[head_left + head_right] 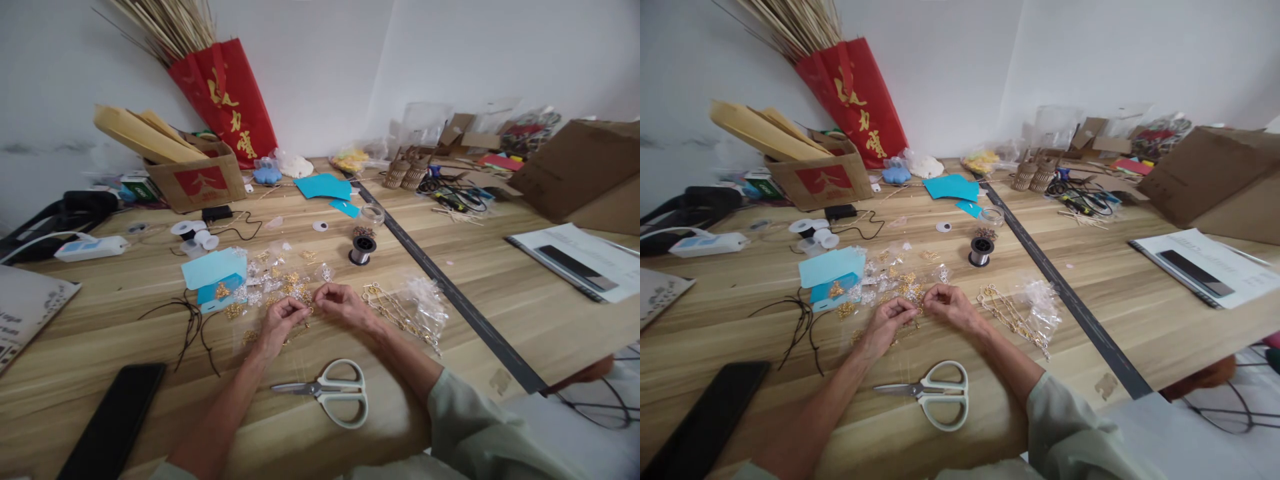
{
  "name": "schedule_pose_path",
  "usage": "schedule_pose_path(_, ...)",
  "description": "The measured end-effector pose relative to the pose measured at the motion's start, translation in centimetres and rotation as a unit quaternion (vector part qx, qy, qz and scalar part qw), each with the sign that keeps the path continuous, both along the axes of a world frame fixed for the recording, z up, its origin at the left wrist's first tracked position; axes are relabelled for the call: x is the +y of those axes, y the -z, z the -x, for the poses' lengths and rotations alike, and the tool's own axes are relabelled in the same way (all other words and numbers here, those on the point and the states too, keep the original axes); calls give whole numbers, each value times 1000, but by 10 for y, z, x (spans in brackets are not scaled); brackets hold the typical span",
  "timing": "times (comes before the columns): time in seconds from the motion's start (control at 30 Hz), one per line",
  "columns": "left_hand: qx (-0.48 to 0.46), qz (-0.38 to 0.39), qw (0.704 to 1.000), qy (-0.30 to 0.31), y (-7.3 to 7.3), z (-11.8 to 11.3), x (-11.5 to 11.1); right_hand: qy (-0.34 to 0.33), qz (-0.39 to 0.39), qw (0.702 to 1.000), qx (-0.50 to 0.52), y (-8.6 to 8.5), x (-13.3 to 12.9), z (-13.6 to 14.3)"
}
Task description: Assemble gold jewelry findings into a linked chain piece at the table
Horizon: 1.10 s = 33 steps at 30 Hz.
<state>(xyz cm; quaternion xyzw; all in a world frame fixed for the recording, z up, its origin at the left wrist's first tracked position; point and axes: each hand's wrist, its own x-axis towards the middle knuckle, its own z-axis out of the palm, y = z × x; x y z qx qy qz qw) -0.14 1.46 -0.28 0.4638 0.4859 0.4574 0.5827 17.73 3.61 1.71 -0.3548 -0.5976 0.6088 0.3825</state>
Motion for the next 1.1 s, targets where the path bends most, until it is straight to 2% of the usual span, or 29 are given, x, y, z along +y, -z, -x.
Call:
schedule_pose_path(0.27, -34, -2, 999, 11, 3, 2, 1, 16, 157, 978, 135, 12, -1, 8)
schedule_pose_path(0.37, -69, 10, 997, 14, 5, 3, 1, 9, 184, 969, 166, 14, -2, 10)
schedule_pose_path(0.53, -95, 17, 995, 13, 7, 3, 2, -9, 182, 967, 177, 13, -3, 11)
schedule_pose_path(0.8, -108, -14, 994, -16, 5, 4, 2, 7, 154, 978, 138, 19, -1, 9)
schedule_pose_path(0.97, -78, -42, 996, -9, 0, 4, -1, 16, 107, 992, 70, 19, -1, 10)
schedule_pose_path(1.1, -34, -35, 999, 16, -4, 2, -1, 38, 56, 997, 35, 14, -5, 11)
